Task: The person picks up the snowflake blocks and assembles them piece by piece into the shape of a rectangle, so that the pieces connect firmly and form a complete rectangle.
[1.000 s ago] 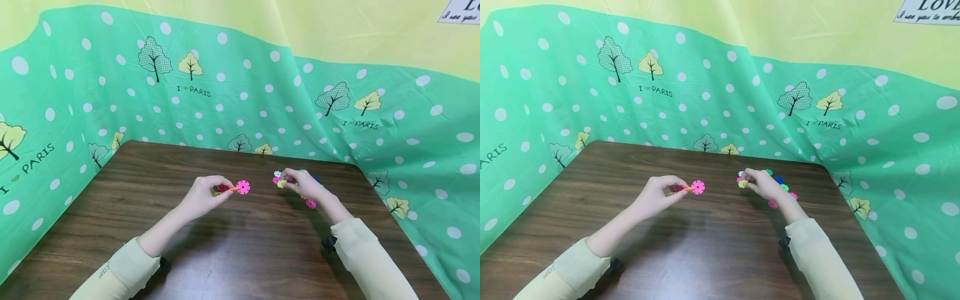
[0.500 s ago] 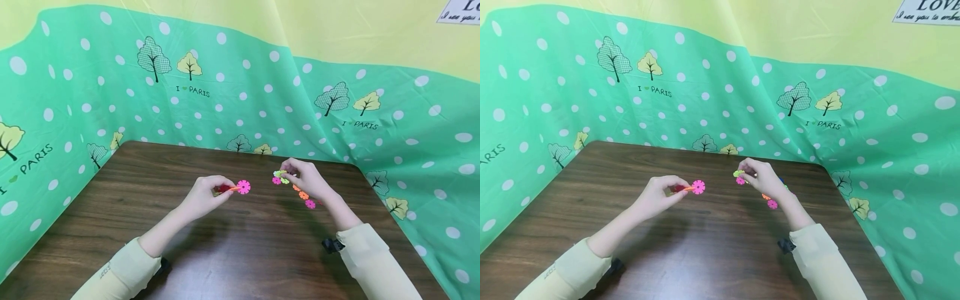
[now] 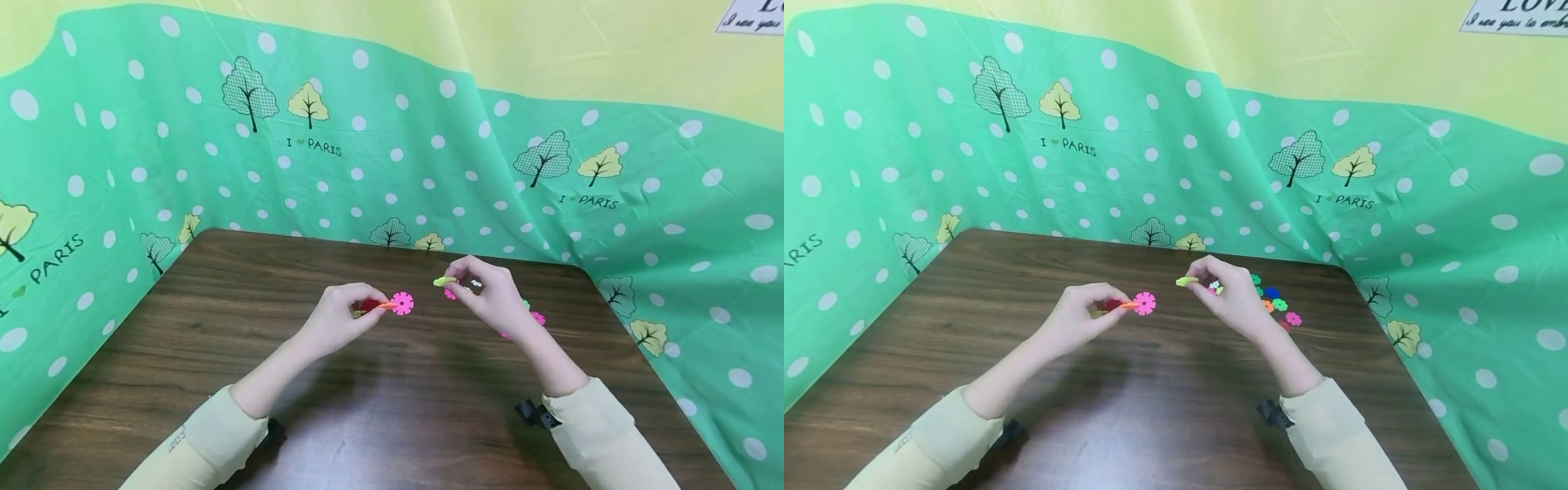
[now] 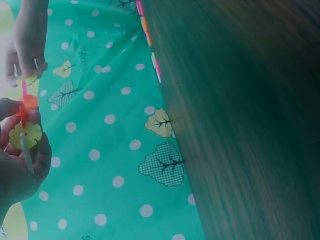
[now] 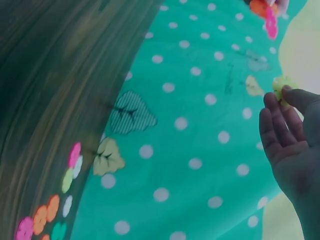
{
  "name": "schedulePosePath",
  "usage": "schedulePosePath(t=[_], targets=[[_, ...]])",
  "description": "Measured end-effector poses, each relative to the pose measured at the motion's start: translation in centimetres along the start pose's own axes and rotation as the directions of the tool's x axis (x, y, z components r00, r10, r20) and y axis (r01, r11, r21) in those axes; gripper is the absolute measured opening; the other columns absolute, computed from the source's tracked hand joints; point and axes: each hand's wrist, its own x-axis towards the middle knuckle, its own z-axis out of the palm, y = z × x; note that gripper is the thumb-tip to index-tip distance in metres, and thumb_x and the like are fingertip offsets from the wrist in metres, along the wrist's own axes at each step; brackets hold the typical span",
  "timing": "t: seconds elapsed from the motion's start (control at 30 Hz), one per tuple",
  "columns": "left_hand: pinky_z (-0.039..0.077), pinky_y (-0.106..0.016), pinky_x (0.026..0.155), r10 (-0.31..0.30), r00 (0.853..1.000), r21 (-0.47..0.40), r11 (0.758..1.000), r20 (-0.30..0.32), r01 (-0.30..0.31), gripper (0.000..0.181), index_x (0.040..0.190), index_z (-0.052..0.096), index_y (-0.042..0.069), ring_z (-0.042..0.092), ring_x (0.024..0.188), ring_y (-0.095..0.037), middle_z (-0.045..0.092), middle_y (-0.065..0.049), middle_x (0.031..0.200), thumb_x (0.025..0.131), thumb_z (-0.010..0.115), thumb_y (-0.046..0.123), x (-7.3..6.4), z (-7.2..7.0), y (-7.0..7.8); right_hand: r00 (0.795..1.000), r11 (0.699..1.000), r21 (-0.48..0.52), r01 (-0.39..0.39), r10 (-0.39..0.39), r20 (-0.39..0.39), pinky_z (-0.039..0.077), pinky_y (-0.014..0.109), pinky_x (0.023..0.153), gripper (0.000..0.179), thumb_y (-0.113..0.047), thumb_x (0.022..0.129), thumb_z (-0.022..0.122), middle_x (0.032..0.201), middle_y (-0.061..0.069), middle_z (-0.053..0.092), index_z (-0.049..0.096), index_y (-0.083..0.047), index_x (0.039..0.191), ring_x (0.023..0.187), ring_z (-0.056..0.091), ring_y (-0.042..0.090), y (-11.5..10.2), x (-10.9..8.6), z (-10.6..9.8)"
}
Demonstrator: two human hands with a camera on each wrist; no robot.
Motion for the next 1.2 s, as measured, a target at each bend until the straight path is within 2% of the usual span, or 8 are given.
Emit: schedulePosePath(t=[0.13,0.33,0.63,0.9,1.2], targets=[[0.049,-0.025,0.058,0.005,1.000,0.014,1.000,-0.002,-0.005,0.009,0.089,0.071,0.015,0.052,0.066,-0.006,0.066,0.007,0.081,0.081,0.072,0.010,0.1,0.1,0.2,1.000,1.000,0.012,0.010,-0.010,-0.019,0.049,0.018,0.059,0.023,-0.003,0.076,0.077,0.084,-0.005,0.067,0.064,-0.014,0.092,0.070,0.058,0.005,-1.0,-0.1,0.4],[0.050,-0.021,0.060,0.008,1.000,0.014,1.000,-0.007,-0.008,0.009,0.090,0.072,0.014,0.053,0.067,-0.005,0.067,0.007,0.082,0.081,0.073,0.011,0.2,0.2,0.3,0.999,0.999,0.011,0.051,-0.052,0.005,0.053,0.021,0.066,0.023,-0.006,0.075,0.078,0.088,-0.005,0.068,0.064,-0.014,0.092,0.074,0.059,0.002,-1.6,-0.2,1.1],[0.051,-0.020,0.063,0.002,1.000,0.003,1.000,-0.006,-0.002,0.011,0.091,0.072,0.014,0.055,0.069,-0.005,0.068,0.006,0.085,0.081,0.074,0.011,0.2,0.2,0.4,0.988,0.989,-0.014,0.148,-0.147,0.050,0.053,0.021,0.066,0.026,-0.003,0.072,0.080,0.086,-0.002,0.068,0.065,-0.012,0.091,0.071,0.059,0.005,-1.9,-0.2,1.8],[0.051,-0.021,0.063,0.010,1.000,-0.018,1.000,-0.002,-0.010,0.009,0.091,0.072,0.014,0.055,0.069,-0.005,0.068,0.006,0.084,0.082,0.073,0.012,0.3,0.2,0.7,0.986,0.987,-0.028,0.158,-0.156,0.058,0.052,0.022,0.064,0.025,-0.005,0.071,0.081,0.084,-0.003,0.069,0.067,-0.012,0.090,0.070,0.059,0.005,-2.1,-0.2,1.9],[0.048,-0.020,0.057,0.019,0.999,0.000,1.000,-0.042,-0.019,0.009,0.087,0.074,0.011,0.053,0.064,-0.005,0.070,0.003,0.079,0.078,0.077,0.011,0.1,0.2,1.0,0.990,0.991,0.006,0.135,-0.135,0.036,0.055,0.024,0.063,0.023,-0.003,0.071,0.080,0.083,0.000,0.071,0.068,-0.011,0.089,0.070,0.064,0.006,-2.5,-0.4,2.3]])
